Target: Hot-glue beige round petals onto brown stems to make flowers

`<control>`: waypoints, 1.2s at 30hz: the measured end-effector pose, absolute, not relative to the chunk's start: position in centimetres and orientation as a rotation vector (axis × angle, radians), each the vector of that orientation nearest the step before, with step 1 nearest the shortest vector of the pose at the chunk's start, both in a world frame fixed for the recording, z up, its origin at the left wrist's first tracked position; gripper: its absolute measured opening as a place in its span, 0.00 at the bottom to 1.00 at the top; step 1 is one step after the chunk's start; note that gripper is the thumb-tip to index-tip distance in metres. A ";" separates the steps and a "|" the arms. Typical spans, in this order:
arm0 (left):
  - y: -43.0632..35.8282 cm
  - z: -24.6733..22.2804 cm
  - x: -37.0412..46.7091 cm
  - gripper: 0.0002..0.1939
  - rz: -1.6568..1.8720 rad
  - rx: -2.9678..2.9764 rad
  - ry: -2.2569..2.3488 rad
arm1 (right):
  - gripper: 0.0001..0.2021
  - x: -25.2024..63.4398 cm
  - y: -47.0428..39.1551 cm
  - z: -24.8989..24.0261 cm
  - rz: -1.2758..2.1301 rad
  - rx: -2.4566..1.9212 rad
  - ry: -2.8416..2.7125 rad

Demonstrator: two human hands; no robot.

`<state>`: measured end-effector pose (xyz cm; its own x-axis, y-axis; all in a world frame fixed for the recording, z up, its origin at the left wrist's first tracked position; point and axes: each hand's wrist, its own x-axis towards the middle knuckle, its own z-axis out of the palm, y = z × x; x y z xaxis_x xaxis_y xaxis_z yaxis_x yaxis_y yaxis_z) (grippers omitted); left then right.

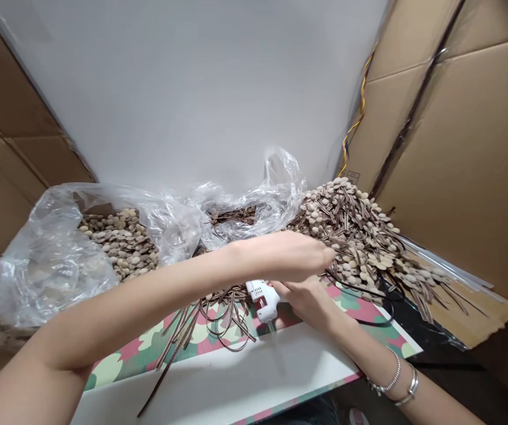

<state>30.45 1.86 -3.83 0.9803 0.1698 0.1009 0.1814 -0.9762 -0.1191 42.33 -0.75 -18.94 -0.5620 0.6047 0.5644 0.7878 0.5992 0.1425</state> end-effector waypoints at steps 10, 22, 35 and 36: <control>1.5 1.7 22.0 0.13 -0.513 -2.777 -0.630 | 0.16 42.9 -0.8 -19.0 -0.388 -1.219 -2.471; -0.1 -2.7 20.3 0.12 -0.541 -3.358 -1.008 | 0.23 44.1 -1.0 -17.3 -0.201 -1.227 -2.469; -2.9 -6.5 24.2 0.16 -0.547 -3.902 -0.918 | 0.15 41.2 -8.6 -11.7 0.759 -1.102 -1.814; -3.1 -6.7 24.3 0.15 -0.524 -3.923 -0.914 | 0.16 41.5 -8.8 -11.7 0.761 -1.114 -1.806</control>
